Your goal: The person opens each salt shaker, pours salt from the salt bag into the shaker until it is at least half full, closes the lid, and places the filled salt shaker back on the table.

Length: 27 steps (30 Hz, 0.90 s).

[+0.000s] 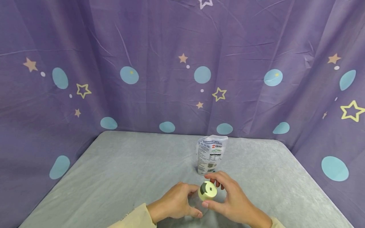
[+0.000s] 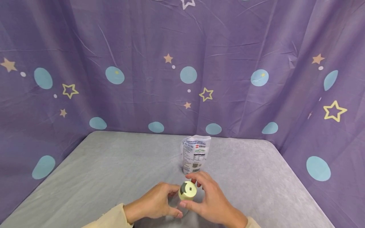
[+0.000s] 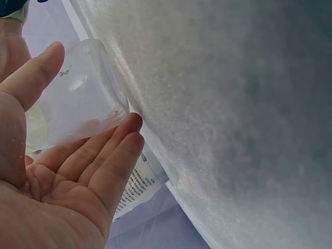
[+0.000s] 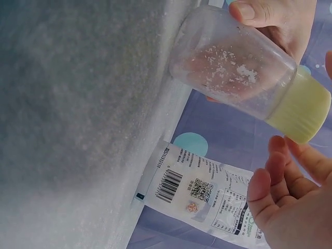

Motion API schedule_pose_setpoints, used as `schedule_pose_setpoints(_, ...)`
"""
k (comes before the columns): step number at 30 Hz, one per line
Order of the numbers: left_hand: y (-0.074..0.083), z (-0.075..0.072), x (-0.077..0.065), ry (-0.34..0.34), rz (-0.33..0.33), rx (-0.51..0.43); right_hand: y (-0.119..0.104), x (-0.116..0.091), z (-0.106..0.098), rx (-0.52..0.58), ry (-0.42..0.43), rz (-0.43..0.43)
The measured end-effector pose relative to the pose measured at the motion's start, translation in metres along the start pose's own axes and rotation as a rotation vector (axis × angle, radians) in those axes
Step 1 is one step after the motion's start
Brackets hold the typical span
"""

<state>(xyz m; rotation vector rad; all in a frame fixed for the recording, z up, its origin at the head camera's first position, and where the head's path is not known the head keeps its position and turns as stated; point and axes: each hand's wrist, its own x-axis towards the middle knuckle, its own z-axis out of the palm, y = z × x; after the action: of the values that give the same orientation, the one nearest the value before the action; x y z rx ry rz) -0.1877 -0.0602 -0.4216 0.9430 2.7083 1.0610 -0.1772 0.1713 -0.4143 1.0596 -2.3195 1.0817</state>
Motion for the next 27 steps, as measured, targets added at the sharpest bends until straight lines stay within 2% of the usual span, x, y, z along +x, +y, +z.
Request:
schedule_pose_setpoints(10,-0.0002,-0.0004,0.0004,-0.010,-0.012,-0.008,0.0015,0.0001,0.0019,-0.003,0.036,0.001)
schedule_pose_setpoints(20,-0.0015,-0.0010,0.0011,-0.035,-0.020,-0.055,0.0006,0.0001,0.0042,0.041,0.033,0.062)
schedule_pose_setpoints(27,-0.0011,-0.0014,0.0013,-0.040,-0.032,-0.046,0.0013,0.0007,0.0047,0.050,0.037,0.003)
